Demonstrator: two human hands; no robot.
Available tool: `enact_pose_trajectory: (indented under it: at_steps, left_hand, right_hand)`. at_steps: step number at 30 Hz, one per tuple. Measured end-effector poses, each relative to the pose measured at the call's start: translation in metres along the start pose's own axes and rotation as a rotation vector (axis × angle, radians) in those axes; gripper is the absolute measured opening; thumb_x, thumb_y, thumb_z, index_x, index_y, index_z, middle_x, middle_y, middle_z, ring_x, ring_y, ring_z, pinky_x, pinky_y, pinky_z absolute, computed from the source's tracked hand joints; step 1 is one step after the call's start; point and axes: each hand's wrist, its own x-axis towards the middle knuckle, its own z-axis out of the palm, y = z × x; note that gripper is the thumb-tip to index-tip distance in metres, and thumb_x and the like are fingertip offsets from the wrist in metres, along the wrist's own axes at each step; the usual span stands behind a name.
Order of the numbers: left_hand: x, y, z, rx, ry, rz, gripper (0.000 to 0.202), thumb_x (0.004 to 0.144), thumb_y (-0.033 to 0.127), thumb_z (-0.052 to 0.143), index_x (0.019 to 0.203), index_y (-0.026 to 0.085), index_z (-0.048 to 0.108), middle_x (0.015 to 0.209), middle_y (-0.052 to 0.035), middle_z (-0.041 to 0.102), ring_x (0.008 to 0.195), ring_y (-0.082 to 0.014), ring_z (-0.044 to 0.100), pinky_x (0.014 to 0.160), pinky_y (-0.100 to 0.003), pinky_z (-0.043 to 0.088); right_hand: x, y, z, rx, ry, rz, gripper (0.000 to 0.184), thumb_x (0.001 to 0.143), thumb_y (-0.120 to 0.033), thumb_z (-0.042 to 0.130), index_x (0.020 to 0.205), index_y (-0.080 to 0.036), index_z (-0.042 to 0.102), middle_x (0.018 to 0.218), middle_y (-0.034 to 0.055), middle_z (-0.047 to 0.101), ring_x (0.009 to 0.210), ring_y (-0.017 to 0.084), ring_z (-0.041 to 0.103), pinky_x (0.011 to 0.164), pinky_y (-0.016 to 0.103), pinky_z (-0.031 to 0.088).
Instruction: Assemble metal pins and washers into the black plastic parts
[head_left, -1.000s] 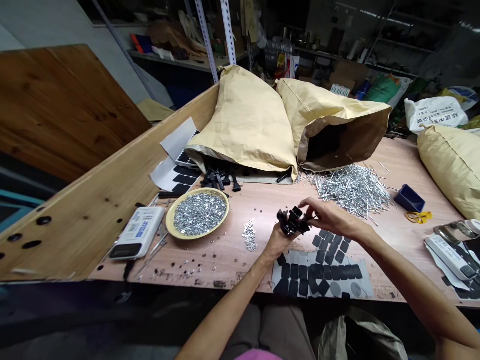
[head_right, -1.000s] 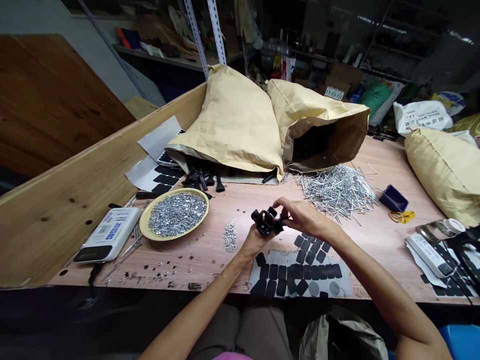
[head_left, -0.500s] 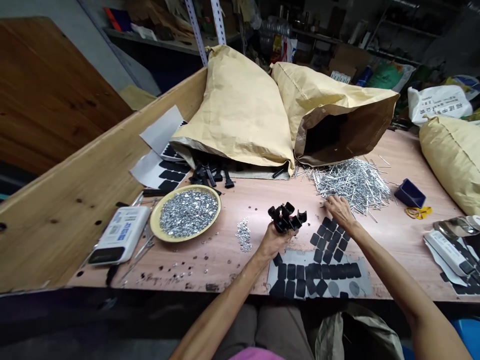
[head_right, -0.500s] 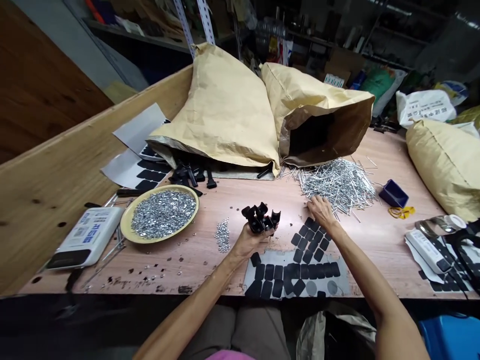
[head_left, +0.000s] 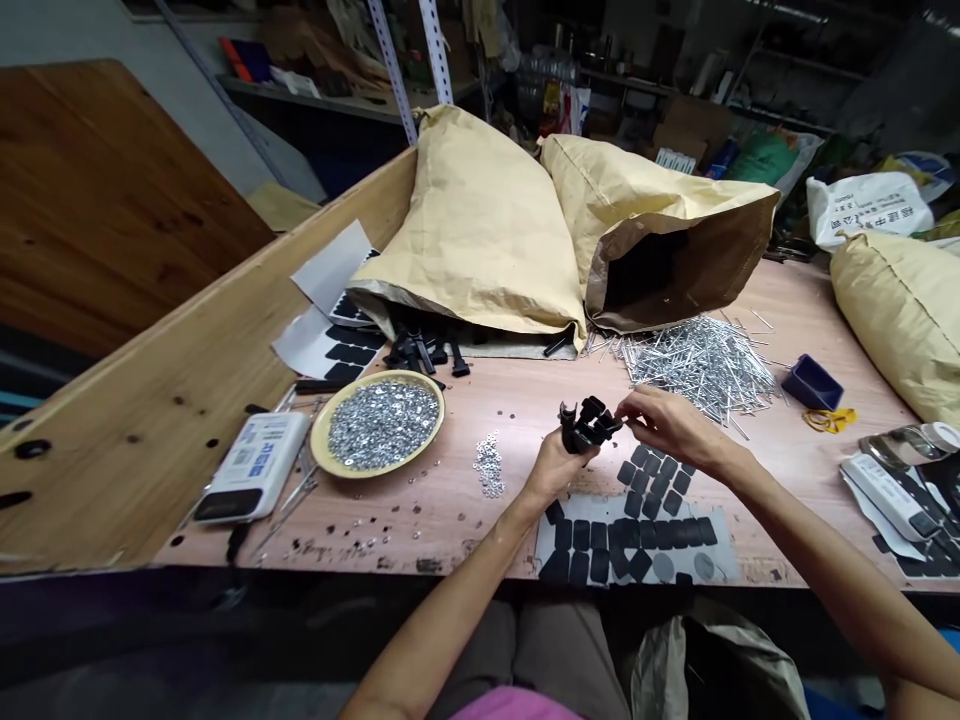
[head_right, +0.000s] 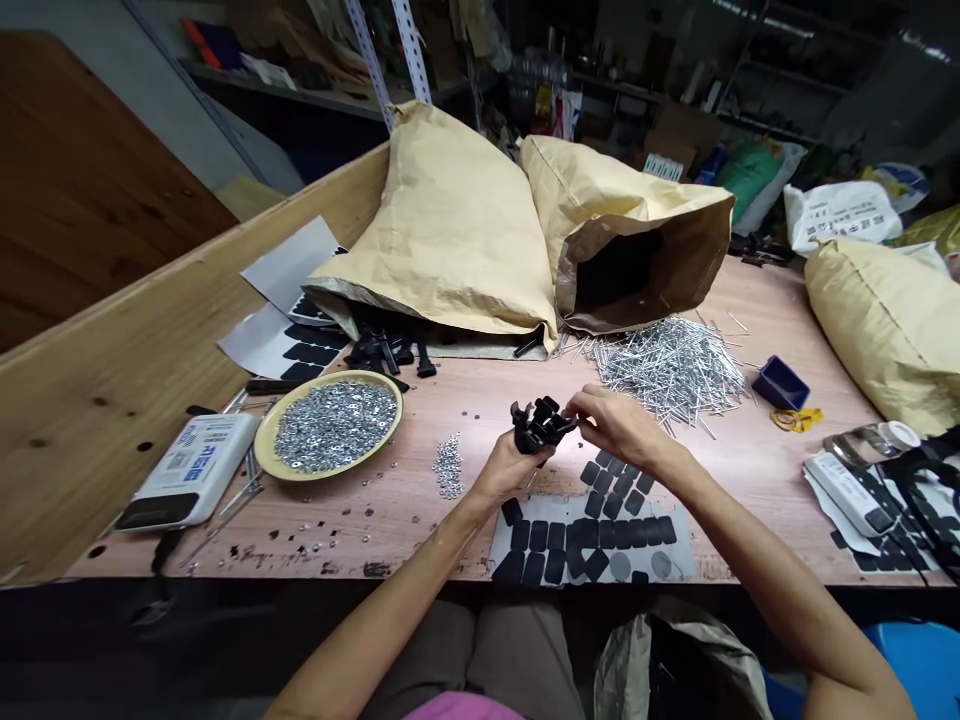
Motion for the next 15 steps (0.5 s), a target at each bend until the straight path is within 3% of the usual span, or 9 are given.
enact_pose_trajectory:
  at_steps: [3,6,8,10,12,15]
  left_hand:
    - [-0.003,0.005,0.003,0.069,0.027,-0.016,0.013,0.050,0.015,0.076,0.058,0.014,0.065,0.053,0.0035,0.061,0.058,-0.0137,0.056,0.056,-0.024,0.043]
    - [-0.008,0.010,0.001,-0.073,-0.004,-0.025,0.019,0.050,0.019,0.079,0.065,0.014,0.069,0.064,0.0000,0.068,0.067,-0.0160,0.061,0.064,-0.026,0.047]
    - [-0.012,0.013,-0.003,-0.207,-0.036,-0.035,0.026,0.050,0.024,0.081,0.072,0.014,0.072,0.074,-0.0035,0.072,0.074,-0.0174,0.064,0.072,-0.029,0.050]
    - [-0.015,0.014,-0.008,-0.292,-0.030,-0.040,0.030,0.050,0.028,0.084,0.074,0.014,0.073,0.076,-0.0051,0.073,0.075,-0.0178,0.065,0.076,-0.032,0.051]
    - [-0.016,0.014,-0.010,-0.350,-0.021,-0.032,0.030,0.050,0.030,0.085,0.073,0.014,0.073,0.075,-0.0050,0.073,0.073,-0.0174,0.065,0.078,-0.032,0.052]
    - [-0.013,0.011,-0.009,-0.404,-0.033,-0.050,0.030,0.048,0.030,0.086,0.070,0.015,0.073,0.073,-0.0038,0.072,0.072,-0.0160,0.065,0.076,-0.030,0.052]
  right_hand:
    - [0.000,-0.007,-0.003,-0.020,-0.018,-0.039,0.023,0.080,-0.006,0.046,0.097,-0.016,0.059,0.083,0.0052,0.061,0.074,0.015,0.055,0.067,0.029,0.047]
    - [-0.004,0.003,-0.015,0.070,0.082,-0.116,0.030,0.084,-0.023,0.053,0.114,-0.019,0.053,0.105,0.0095,0.061,0.094,0.020,0.057,0.079,0.037,0.050]
    - [-0.009,0.024,-0.021,0.098,0.216,-0.048,0.036,0.086,-0.032,0.054,0.120,-0.020,0.051,0.114,0.0101,0.059,0.101,0.022,0.057,0.082,0.040,0.051]
    - [-0.013,0.051,-0.016,0.027,0.294,0.117,0.027,0.089,-0.031,0.050,0.113,-0.019,0.058,0.105,0.0094,0.062,0.092,0.021,0.060,0.078,0.038,0.051]
    - [-0.015,0.077,0.001,-0.121,0.229,0.268,0.021,0.091,-0.024,0.046,0.098,-0.017,0.065,0.092,0.0093,0.064,0.080,0.019,0.060,0.070,0.034,0.050]
    - [-0.010,0.102,0.038,-0.400,0.015,0.332,0.023,0.090,-0.014,0.046,0.093,-0.017,0.068,0.090,0.0106,0.065,0.076,0.019,0.057,0.064,0.029,0.042]
